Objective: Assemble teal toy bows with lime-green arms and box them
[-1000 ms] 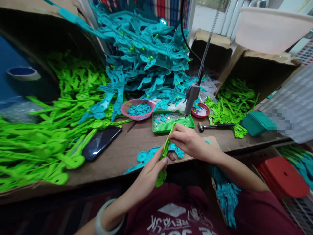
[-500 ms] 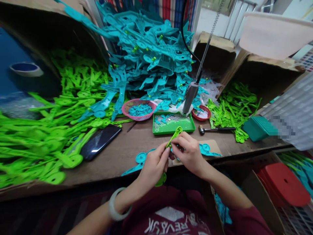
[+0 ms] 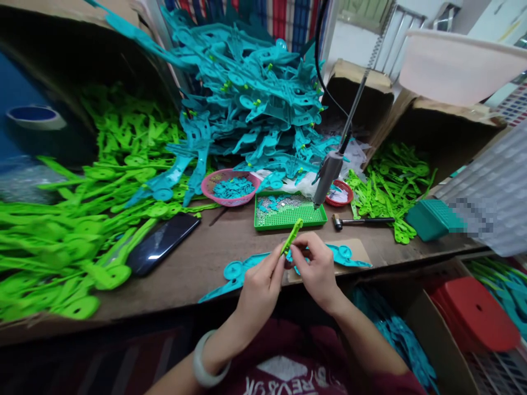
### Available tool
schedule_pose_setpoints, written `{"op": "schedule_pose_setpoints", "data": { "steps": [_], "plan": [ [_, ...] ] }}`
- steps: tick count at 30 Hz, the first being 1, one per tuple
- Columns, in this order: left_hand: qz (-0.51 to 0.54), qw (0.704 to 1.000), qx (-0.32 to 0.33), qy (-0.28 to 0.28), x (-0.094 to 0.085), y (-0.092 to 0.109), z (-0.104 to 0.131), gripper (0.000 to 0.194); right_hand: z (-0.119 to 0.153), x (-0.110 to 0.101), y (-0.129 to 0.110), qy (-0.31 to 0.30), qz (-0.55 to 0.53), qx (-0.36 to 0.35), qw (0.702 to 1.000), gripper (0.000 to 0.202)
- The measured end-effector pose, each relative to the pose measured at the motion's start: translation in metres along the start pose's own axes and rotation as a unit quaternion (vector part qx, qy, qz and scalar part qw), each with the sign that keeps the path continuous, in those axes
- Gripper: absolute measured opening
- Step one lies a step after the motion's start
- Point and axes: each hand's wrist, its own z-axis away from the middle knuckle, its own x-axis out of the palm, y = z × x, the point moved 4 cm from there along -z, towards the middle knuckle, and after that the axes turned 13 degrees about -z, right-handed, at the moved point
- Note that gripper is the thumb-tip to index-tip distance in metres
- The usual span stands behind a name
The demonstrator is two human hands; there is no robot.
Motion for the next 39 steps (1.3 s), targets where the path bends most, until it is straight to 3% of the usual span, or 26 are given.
{"op": "schedule_pose_setpoints", "data": {
  "steps": [3, 8, 13, 19, 24, 28, 31, 36, 39],
  "plan": [
    [-0.025, 1.000, 0.017, 0.008, 0.000, -0.001, 0.004, 0.039, 0.001, 0.000, -0.004, 0.005, 0.041, -0.066, 0.997, 0.013],
    [0.005, 1.000, -0.020, -0.018, 0.001, -0.003, 0.008, 0.039, 0.002, -0.002, 0.003, -0.042, -0.009, -0.025, 0.999, 0.013],
    [0.032, 0.998, -0.054, -0.032, 0.002, -0.002, 0.012, 0.041, 0.002, -0.006, 0.003, -0.046, -0.004, -0.045, 0.998, 0.011],
    [-0.008, 1.000, -0.012, -0.026, 0.002, -0.003, 0.018, 0.039, 0.002, -0.006, -0.001, -0.092, 0.061, -0.109, 0.988, 0.012],
    [-0.108, 0.989, 0.093, 0.039, 0.009, -0.001, 0.026, 0.040, 0.007, -0.002, -0.005, -0.038, 0.104, -0.025, 0.994, 0.014],
    [-0.123, 0.984, 0.113, 0.065, 0.013, 0.005, 0.029, 0.042, 0.008, -0.001, 0.002, 0.001, 0.043, 0.055, 0.998, 0.011],
    [-0.077, 0.991, 0.095, 0.061, 0.012, 0.009, 0.030, 0.040, 0.008, -0.002, 0.009, -0.003, 0.011, 0.087, 0.996, 0.010],
    [0.003, 1.000, 0.001, -0.016, 0.015, 0.009, 0.033, 0.040, 0.012, -0.006, 0.013, -0.013, 0.009, 0.097, 0.995, 0.010],
    [0.012, 1.000, -0.004, -0.011, 0.017, 0.008, 0.035, 0.040, 0.013, -0.005, 0.011, -0.010, 0.008, 0.097, 0.995, 0.012]
  ]
}}
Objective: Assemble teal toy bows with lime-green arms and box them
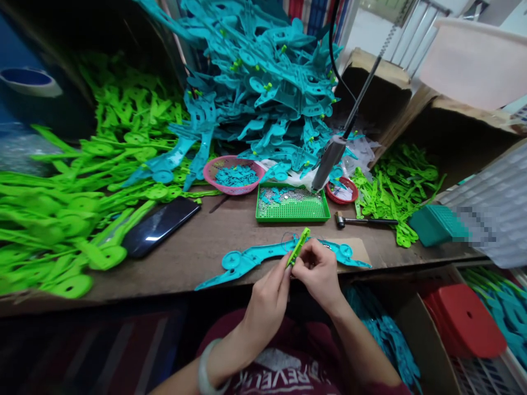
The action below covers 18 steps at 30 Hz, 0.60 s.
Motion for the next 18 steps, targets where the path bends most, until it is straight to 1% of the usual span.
{"op": "schedule_pose_setpoints", "data": {
  "steps": [3, 6, 9, 12, 15, 16, 18],
  "plan": [
    [-0.025, 0.999, 0.030, 0.034, 0.001, -0.001, 0.002, 0.040, 0.001, 0.001, -0.003, 0.012, 0.013, -0.018, 1.000, 0.013],
    [-0.074, 0.993, 0.069, 0.053, 0.003, -0.001, 0.004, 0.043, 0.002, 0.001, -0.005, 0.018, 0.024, -0.037, 0.999, 0.012],
    [-0.105, 0.988, 0.089, 0.062, 0.003, -0.002, 0.004, 0.045, 0.003, -0.001, -0.002, 0.012, 0.003, -0.028, 1.000, 0.011],
    [-0.103, 0.989, 0.083, 0.060, 0.004, -0.004, 0.001, 0.043, 0.004, -0.001, 0.006, -0.001, -0.055, 0.000, 0.998, 0.010],
    [-0.082, 0.993, 0.065, 0.057, 0.004, -0.005, -0.001, 0.041, 0.006, -0.003, 0.012, -0.012, -0.086, 0.013, 0.996, 0.009],
    [-0.071, 0.995, 0.054, 0.053, 0.005, -0.006, -0.001, 0.040, 0.006, -0.003, 0.013, -0.018, -0.091, 0.016, 0.996, 0.010],
    [-0.041, 0.999, 0.019, 0.028, 0.006, -0.009, -0.001, 0.040, 0.006, -0.004, 0.016, -0.032, -0.094, 0.026, 0.995, 0.011]
  ]
}}
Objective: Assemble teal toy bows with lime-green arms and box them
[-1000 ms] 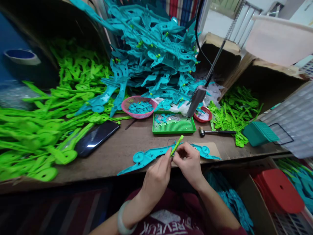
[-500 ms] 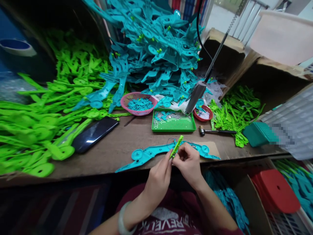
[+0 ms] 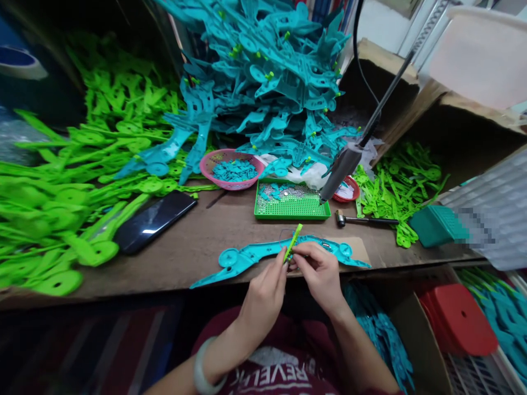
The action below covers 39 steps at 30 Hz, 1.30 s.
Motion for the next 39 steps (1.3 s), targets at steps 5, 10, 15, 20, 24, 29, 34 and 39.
{"op": "schedule_pose_setpoints", "data": {
  "steps": [5, 10, 15, 20, 24, 29, 34, 39],
  "plan": [
    [0.085, 0.992, -0.074, -0.064, 0.001, -0.002, -0.001, 0.041, -0.003, -0.005, 0.005, -0.029, 0.058, -0.015, 0.998, 0.008],
    [0.102, 0.989, -0.077, -0.075, 0.000, 0.000, -0.001, 0.043, -0.003, -0.002, -0.002, -0.038, 0.163, -0.154, 0.974, 0.009],
    [0.017, 0.999, -0.021, -0.018, -0.005, 0.000, 0.001, 0.039, 0.002, 0.007, -0.012, -0.053, 0.242, -0.281, 0.927, 0.015],
    [-0.008, 0.999, 0.041, 0.016, -0.008, 0.003, -0.003, 0.039, 0.001, 0.007, -0.007, -0.046, 0.239, -0.273, 0.931, 0.013],
    [0.046, 0.997, -0.020, -0.059, -0.006, 0.000, -0.007, 0.037, 0.000, 0.003, 0.000, -0.031, 0.211, -0.258, 0.942, 0.010],
    [0.065, 0.995, -0.024, -0.075, -0.011, -0.002, -0.010, 0.036, 0.002, -0.003, 0.002, -0.046, 0.212, -0.290, 0.932, 0.011],
    [0.055, 0.996, 0.014, -0.063, -0.013, -0.006, -0.010, 0.037, 0.004, -0.003, 0.003, -0.059, 0.226, -0.305, 0.923, 0.014],
    [0.062, 0.996, 0.014, -0.065, -0.016, 0.000, -0.008, 0.038, 0.009, -0.001, 0.005, -0.025, 0.238, -0.333, 0.912, 0.017]
  ]
}}
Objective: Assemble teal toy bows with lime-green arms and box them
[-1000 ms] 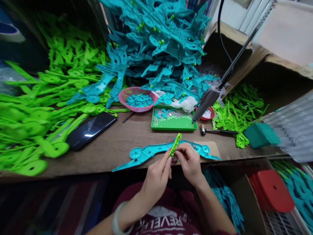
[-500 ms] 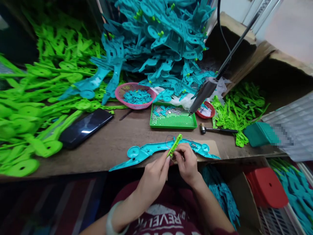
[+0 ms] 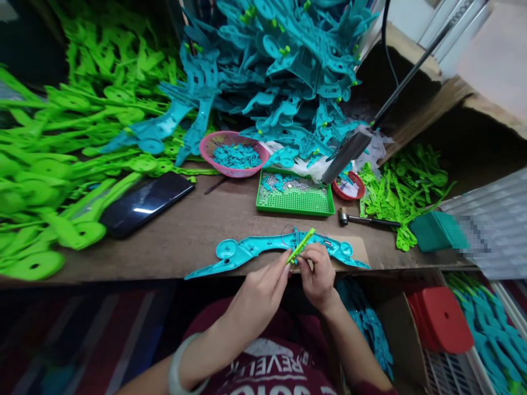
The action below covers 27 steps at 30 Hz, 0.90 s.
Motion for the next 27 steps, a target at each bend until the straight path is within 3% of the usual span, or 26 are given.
{"op": "schedule_pose_setpoints", "data": {
  "steps": [6, 12, 19, 22, 27],
  "plan": [
    [0.067, 0.995, -0.068, -0.034, 0.000, 0.001, -0.001, 0.035, 0.000, 0.002, -0.003, -0.005, 0.000, -0.034, 0.999, 0.019],
    [-0.057, 0.995, 0.029, 0.082, 0.006, -0.002, 0.008, 0.033, -0.012, 0.007, -0.017, 0.017, 0.018, 0.021, 0.999, 0.020],
    [-0.138, 0.981, 0.077, 0.116, 0.009, 0.003, 0.018, 0.043, -0.015, 0.006, -0.017, -0.001, -0.040, 0.112, 0.993, 0.015],
    [-0.077, 0.990, 0.046, 0.106, 0.008, 0.000, 0.018, 0.040, -0.013, 0.005, -0.013, -0.007, -0.085, 0.125, 0.988, 0.012],
    [0.061, 0.994, -0.072, 0.046, 0.011, -0.009, 0.017, 0.037, -0.005, 0.006, -0.002, 0.001, -0.154, 0.211, 0.965, 0.013]
  ]
}}
